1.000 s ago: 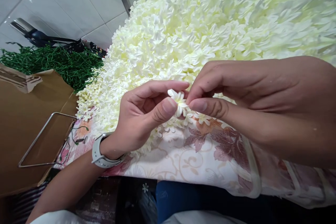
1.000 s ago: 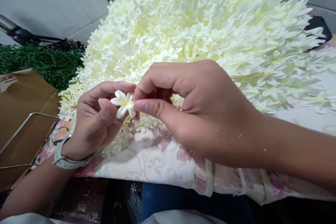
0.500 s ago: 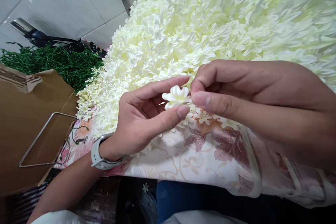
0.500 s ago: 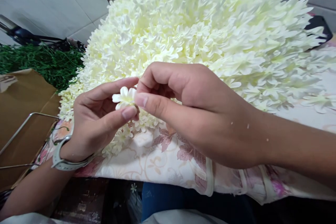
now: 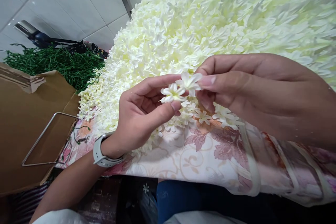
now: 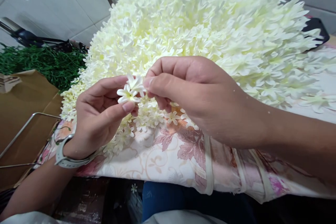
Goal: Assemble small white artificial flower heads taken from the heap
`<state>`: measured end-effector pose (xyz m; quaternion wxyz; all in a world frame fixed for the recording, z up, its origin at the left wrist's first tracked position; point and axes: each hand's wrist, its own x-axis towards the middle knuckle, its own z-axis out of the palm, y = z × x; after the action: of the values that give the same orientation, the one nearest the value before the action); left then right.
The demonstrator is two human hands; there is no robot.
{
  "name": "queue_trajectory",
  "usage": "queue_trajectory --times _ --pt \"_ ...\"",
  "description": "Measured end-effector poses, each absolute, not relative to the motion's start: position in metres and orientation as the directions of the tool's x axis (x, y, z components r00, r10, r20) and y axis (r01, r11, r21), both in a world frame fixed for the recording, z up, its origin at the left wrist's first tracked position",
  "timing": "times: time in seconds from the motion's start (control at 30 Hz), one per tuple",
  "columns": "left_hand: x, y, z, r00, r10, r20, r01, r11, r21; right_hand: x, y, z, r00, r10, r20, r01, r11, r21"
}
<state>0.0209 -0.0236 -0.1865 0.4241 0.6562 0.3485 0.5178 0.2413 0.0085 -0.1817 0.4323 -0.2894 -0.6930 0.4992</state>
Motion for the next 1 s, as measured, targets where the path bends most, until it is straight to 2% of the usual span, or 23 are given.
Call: queue_trajectory --times 0.1,0.23,0.47,0.57,0.73,0.9,1.0 --pt "0.022 -0.022 -0.185 0.205 0.905 0.373 0.004 -0.382 0.924 0.238 0.009 -0.18 -0.324 0.865 0.384 -0.021 0.399 -0.917" --pt "0.022 -0.02 -0.183 0.177 0.908 0.38 -0.003 -0.385 0.923 0.232 0.004 -0.173 -0.177 0.899 0.401 0.031 0.413 -0.91" --pt "0.021 -0.022 -0.183 0.154 0.915 0.373 0.08 -0.388 0.918 0.234 0.0 -0.178 -0.062 0.826 0.56 0.212 0.56 -0.801" --pt "0.021 -0.023 -0.182 0.154 0.917 0.367 0.08 -0.382 0.921 0.236 0.0 -0.181 -0.09 0.76 0.644 0.285 0.639 -0.715" --pt "0.02 -0.022 -0.181 0.174 0.916 0.361 0.082 -0.379 0.922 0.237 -0.001 -0.182 -0.262 0.631 0.73 0.369 0.765 -0.528" --pt "0.021 -0.021 -0.183 0.199 0.897 0.396 0.061 -0.415 0.908 0.236 -0.003 -0.174 -0.242 0.636 0.733 0.412 0.752 -0.516" --pt "0.021 -0.021 -0.182 0.22 0.908 0.357 0.056 -0.377 0.924 0.236 -0.004 -0.168 -0.271 0.614 0.741 0.346 0.781 -0.52"
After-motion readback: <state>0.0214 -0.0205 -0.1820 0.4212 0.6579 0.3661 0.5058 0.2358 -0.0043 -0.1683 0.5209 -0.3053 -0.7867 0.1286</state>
